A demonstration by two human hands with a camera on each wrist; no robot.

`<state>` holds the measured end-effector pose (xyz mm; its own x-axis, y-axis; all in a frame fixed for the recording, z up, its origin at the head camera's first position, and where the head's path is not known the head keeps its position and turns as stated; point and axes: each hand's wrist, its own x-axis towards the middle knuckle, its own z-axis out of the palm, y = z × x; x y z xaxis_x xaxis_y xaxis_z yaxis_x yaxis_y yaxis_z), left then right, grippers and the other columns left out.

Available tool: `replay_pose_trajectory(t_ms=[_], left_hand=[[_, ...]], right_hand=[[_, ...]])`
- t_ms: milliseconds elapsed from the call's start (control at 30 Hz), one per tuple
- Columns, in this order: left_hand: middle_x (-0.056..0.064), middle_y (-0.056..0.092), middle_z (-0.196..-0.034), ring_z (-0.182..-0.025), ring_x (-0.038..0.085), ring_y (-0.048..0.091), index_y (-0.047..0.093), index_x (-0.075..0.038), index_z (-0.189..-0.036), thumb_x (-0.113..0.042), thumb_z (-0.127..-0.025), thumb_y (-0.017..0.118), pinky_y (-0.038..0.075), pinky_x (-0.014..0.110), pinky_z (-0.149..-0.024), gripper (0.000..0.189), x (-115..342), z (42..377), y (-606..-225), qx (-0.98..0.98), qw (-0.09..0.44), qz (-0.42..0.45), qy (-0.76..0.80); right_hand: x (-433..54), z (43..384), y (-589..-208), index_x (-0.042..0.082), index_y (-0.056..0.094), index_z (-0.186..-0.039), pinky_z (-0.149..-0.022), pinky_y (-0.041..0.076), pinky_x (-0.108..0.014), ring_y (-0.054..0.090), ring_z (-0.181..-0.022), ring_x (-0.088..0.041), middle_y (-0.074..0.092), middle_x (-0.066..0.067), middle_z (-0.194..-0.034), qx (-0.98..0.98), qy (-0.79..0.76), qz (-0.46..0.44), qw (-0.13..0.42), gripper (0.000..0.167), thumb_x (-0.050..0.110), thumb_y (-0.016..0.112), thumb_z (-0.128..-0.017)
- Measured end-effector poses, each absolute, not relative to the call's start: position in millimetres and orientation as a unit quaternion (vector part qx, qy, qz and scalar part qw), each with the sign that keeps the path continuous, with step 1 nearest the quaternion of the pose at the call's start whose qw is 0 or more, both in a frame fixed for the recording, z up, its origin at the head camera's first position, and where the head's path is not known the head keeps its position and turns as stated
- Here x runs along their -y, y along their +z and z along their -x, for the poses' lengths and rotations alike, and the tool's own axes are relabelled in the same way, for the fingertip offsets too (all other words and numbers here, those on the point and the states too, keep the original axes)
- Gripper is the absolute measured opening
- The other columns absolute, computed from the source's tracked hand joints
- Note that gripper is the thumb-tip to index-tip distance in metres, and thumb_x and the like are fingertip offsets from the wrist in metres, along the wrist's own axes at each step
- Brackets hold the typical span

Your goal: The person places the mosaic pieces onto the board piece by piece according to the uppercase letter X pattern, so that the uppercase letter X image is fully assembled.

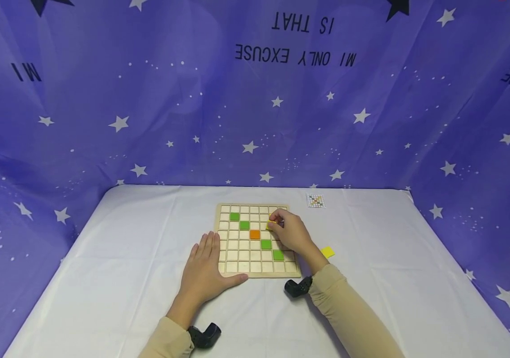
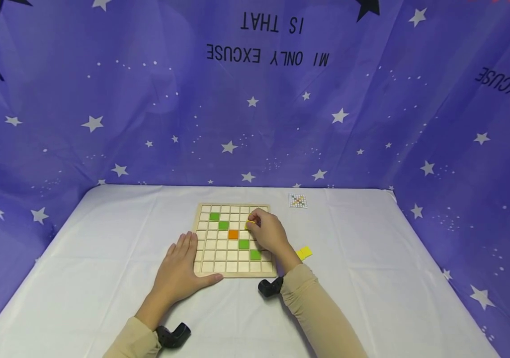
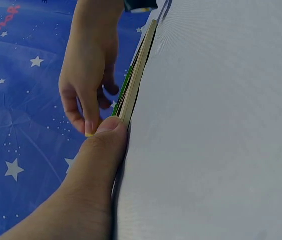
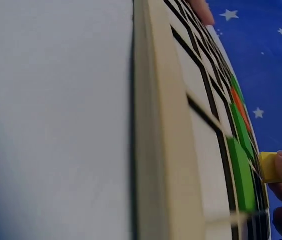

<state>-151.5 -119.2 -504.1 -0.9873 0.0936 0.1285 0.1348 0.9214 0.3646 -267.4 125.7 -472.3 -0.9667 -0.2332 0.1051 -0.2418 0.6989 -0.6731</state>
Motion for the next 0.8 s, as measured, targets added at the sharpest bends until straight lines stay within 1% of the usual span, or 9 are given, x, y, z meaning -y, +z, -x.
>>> replay_pose_trajectory(t_ms=[233,467,533,633,800], left_hand=[[0.019,0.017,-0.165,-0.154,0.035,0.015,0.016,0.002,-0.157,-0.093,-0.066,0.052,0.018,0.051,-0.125,0.137,119.8,151.8,-503.2,0.98,0.043,0.059,-0.183],[0.02,0.019,-0.165,-0.154,0.035,0.017,0.018,0.002,-0.157,-0.094,-0.065,0.053,0.018,0.051,-0.125,0.137,118.8,152.3,-503.8,0.979,0.051,0.058,-0.187],[0.019,0.019,-0.165,-0.154,0.035,0.017,0.017,0.002,-0.157,-0.095,-0.065,0.052,0.018,0.051,-0.125,0.138,118.8,152.6,-504.8,0.979,0.053,0.058,-0.186],[0.018,0.018,-0.165,-0.154,0.033,0.015,0.016,0.001,-0.157,-0.096,-0.065,0.049,0.017,0.05,-0.126,0.138,119.0,152.9,-505.6,0.98,0.051,0.057,-0.185],[0.018,0.018,-0.165,-0.154,0.034,0.015,0.016,0.001,-0.157,-0.095,-0.065,0.05,0.017,0.05,-0.126,0.137,119.6,152.6,-505.3,0.98,0.05,0.057,-0.186]], right_hand=[[-109.9,273.0,-475.8,0.02,0.065,-0.099,-0.085,0.052,-0.034,0.06,-0.089,-0.014,0.066,0.004,-0.096,0.929,0.342,-0.139,0.011,0.008,0.025,0.069,-0.095],[-110.0,273.4,-480.0,0.019,0.071,-0.101,-0.096,0.049,-0.039,0.058,-0.102,-0.02,0.063,0.001,-0.103,0.939,0.303,-0.158,0.041,0.01,0.024,0.071,-0.093],[-111.4,271.9,-480.0,0.019,0.073,-0.104,-0.098,0.049,-0.041,0.057,-0.107,-0.022,0.063,0.001,-0.106,0.94,0.298,-0.159,0.042,0.013,0.025,0.072,-0.092],[-114.2,267.5,-478.4,0.02,0.075,-0.108,-0.099,0.049,-0.042,0.055,-0.111,-0.023,0.062,0.001,-0.112,0.945,0.285,-0.16,0.03,0.017,0.026,0.072,-0.092],[-120.7,258.8,-475.4,0.021,0.075,-0.11,-0.095,0.05,-0.042,0.055,-0.11,-0.021,0.061,0.002,-0.114,0.947,0.272,-0.168,0.015,0.019,0.029,0.07,-0.094]])
